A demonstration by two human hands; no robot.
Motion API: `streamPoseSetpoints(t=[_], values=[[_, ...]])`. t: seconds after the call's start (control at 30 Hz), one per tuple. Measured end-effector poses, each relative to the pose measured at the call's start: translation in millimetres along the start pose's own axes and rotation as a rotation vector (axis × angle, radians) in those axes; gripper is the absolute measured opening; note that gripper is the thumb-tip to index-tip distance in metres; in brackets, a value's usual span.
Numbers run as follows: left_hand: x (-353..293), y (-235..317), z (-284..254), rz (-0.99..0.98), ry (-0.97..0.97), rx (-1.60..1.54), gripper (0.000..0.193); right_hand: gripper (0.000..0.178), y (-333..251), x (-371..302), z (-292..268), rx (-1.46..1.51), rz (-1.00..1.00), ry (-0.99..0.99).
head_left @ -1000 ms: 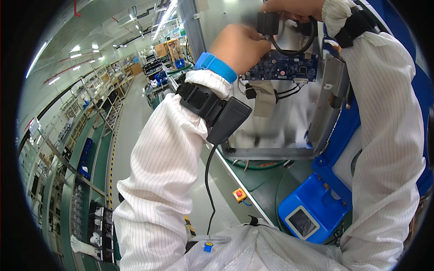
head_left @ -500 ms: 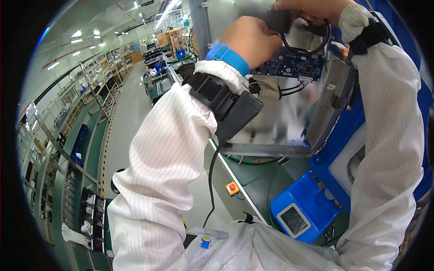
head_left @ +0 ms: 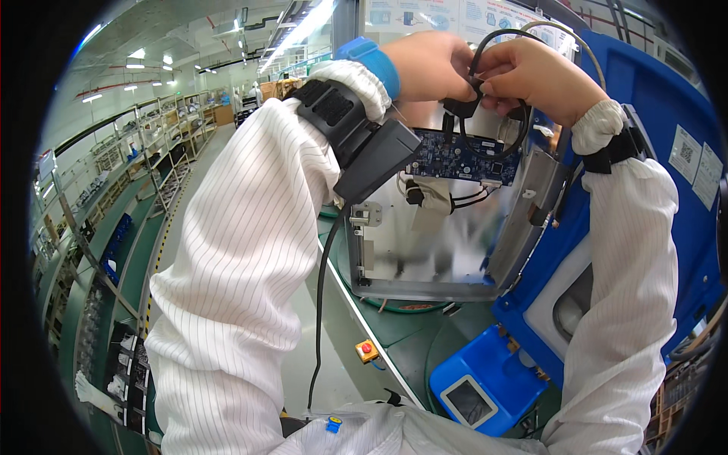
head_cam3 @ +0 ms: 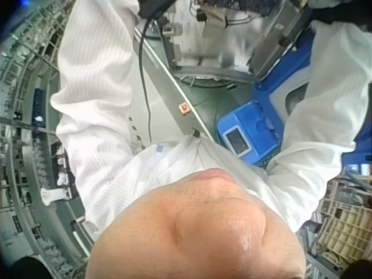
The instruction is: Assembling electronic components, including organizing parts in trays, wiring, and installing a circuit board into a chassis.
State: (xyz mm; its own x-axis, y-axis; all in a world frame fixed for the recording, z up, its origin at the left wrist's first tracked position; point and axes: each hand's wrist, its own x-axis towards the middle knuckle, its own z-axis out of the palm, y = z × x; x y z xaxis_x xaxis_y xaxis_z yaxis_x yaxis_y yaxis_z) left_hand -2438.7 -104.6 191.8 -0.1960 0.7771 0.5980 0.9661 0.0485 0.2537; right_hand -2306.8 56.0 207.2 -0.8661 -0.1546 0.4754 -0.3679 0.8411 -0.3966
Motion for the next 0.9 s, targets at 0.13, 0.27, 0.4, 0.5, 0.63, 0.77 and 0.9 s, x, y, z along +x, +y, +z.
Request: streamPoseSetpoints(t=[0.13,0.27,0.4,0.5,0.63,0.77,0.9], values=[[-0.2,-9.1,3.1,0.119,0.009,-0.014,0.050,0.033,13.5,0.1,-0.5,0.092,-0.120,-0.004],[3.9,3.0,0.7,0.037,0.026,0.234,0.050,0.033,2.1,-2.5,4.0,-0.049,-0.062,0.104],[3.0,27.1,8.1,-0.033,0.097,0.446,0.043,0.031,-8.1,-2.2,11.9,-0.123,-0.057,0.161],[-11.9,53.2,-6.5,-0.139,0.066,0.347,0.035,0.031,-20.2,-6.4,14.3,-0.190,-0.022,0.175],[-12.0,70.0,-25.8,-0.203,-0.194,0.317,0.037,0.028,-4.5,-9.2,3.1,-0.100,-0.052,0.094],[5.9,36.3,-21.6,-0.187,-0.171,0.356,0.056,0.028,-4.7,-8.3,2.8,-0.050,-0.044,0.082],[-4.4,48.0,-25.8,-0.285,-0.168,0.452,0.056,0.031,-9.3,-9.0,5.8,0.047,0.001,0.074]])
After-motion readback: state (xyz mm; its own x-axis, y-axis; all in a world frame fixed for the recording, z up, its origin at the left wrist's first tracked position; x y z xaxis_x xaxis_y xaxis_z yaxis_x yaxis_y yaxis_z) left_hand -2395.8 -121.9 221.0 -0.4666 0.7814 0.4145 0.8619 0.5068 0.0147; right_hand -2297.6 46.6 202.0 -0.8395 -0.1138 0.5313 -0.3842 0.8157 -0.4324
